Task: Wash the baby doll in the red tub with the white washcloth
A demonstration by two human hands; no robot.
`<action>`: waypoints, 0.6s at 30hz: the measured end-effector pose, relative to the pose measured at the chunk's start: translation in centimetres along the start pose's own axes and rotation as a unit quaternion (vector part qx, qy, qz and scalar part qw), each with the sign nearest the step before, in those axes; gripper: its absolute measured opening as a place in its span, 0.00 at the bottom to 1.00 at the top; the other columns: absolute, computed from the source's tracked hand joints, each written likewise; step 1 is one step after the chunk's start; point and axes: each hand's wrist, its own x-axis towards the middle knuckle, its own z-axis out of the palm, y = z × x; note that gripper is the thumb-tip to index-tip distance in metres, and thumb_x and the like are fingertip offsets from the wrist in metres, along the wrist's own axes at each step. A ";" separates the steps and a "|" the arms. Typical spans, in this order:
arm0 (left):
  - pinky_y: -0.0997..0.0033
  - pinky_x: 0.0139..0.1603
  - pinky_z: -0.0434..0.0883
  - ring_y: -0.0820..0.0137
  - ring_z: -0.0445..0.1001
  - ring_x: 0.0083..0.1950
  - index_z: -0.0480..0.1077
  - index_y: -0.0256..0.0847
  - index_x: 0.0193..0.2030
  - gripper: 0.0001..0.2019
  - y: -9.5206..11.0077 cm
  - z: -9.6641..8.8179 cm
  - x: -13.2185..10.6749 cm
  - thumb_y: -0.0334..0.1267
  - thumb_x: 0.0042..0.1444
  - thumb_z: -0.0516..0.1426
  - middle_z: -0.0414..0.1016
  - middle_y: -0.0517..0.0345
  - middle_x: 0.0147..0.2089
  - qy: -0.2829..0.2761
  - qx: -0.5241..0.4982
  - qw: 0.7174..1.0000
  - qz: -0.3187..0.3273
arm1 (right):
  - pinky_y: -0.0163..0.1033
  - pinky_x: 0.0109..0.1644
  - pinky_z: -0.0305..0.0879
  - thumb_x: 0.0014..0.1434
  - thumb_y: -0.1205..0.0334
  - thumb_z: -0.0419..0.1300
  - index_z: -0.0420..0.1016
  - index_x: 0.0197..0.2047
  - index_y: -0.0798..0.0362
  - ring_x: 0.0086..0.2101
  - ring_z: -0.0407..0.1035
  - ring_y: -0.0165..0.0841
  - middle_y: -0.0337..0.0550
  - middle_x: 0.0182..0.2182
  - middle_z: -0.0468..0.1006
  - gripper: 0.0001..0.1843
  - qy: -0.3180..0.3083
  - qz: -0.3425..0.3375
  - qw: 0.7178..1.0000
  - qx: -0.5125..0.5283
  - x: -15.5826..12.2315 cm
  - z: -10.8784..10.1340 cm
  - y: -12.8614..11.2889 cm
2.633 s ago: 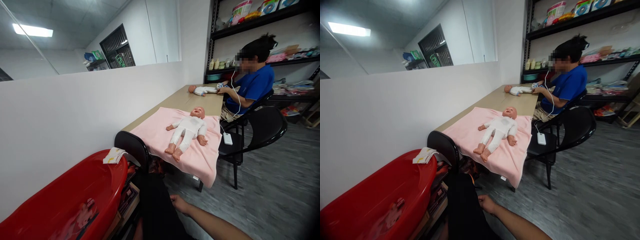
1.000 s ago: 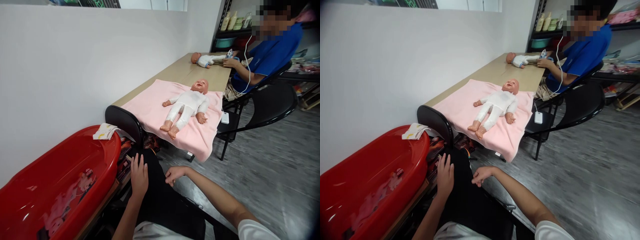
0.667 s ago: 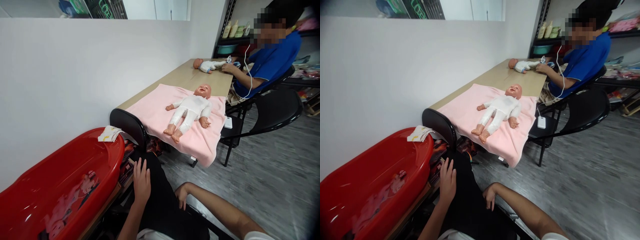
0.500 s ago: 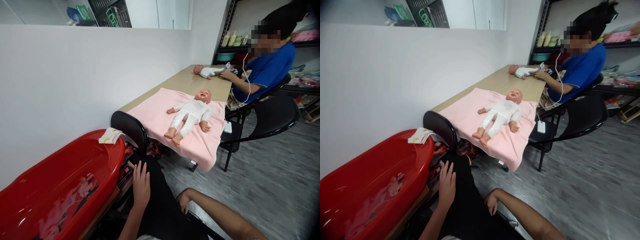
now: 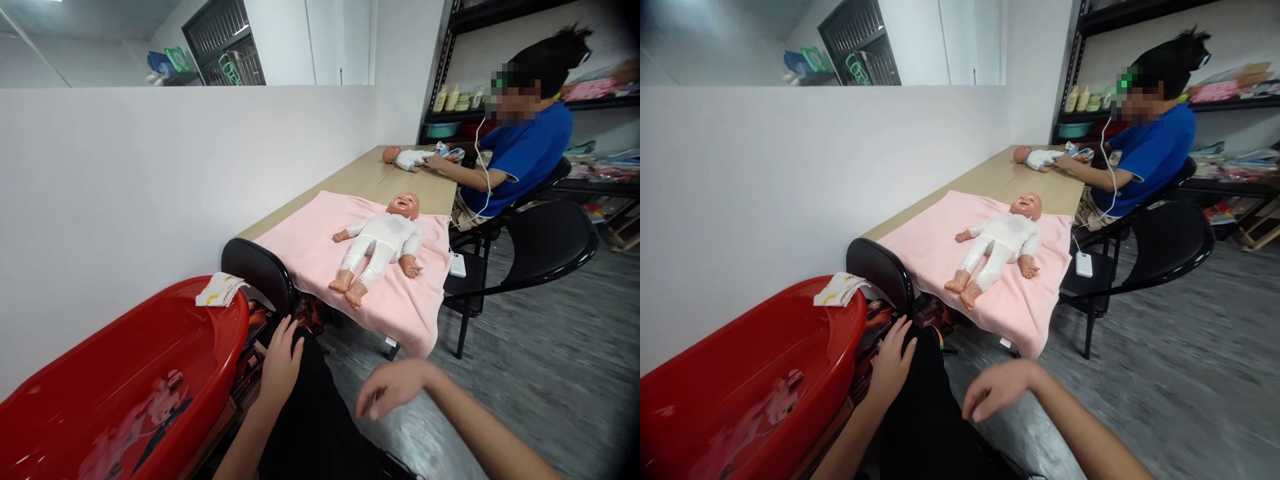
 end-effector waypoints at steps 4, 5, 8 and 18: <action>0.44 0.80 0.68 0.52 0.67 0.81 0.73 0.40 0.72 0.22 6.5 0.2 4.7 0.43 0.76 0.55 0.67 0.41 0.80 -0.002 0.004 0.997 0.078 | 0.57 0.66 0.75 0.66 0.39 0.71 0.88 0.55 0.53 0.55 0.82 0.51 0.58 0.52 0.87 0.27 0.288 -0.133 0.945 0.081 -10.8 -7.4 -5.0; 0.43 0.80 0.68 0.50 0.67 0.80 0.73 0.41 0.71 0.22 8.2 0.2 5.9 0.42 0.75 0.56 0.66 0.40 0.81 -0.010 0.013 0.996 0.088 | 0.59 0.63 0.76 0.63 0.37 0.73 0.88 0.48 0.53 0.52 0.82 0.51 0.59 0.47 0.87 0.26 0.414 -0.181 0.886 0.100 -12.5 -9.5 -5.1; 0.41 0.78 0.68 0.46 0.66 0.80 0.74 0.41 0.71 0.23 12.4 0.6 9.4 0.40 0.71 0.61 0.63 0.39 0.82 -0.042 0.054 0.992 0.107 | 0.57 0.64 0.76 0.68 0.37 0.65 0.83 0.42 0.47 0.56 0.80 0.47 0.54 0.49 0.86 0.21 0.670 -0.314 0.648 0.180 -15.0 -16.3 -3.5; 0.39 0.72 0.71 0.41 0.70 0.75 0.76 0.41 0.69 0.25 18.1 2.4 16.7 0.48 0.70 0.61 0.65 0.35 0.79 -0.230 0.138 0.960 0.084 | 0.45 0.56 0.82 0.78 0.39 0.49 0.74 0.49 0.48 0.53 0.79 0.37 0.50 0.56 0.81 0.23 0.770 -0.213 0.467 0.378 -12.9 -34.9 3.3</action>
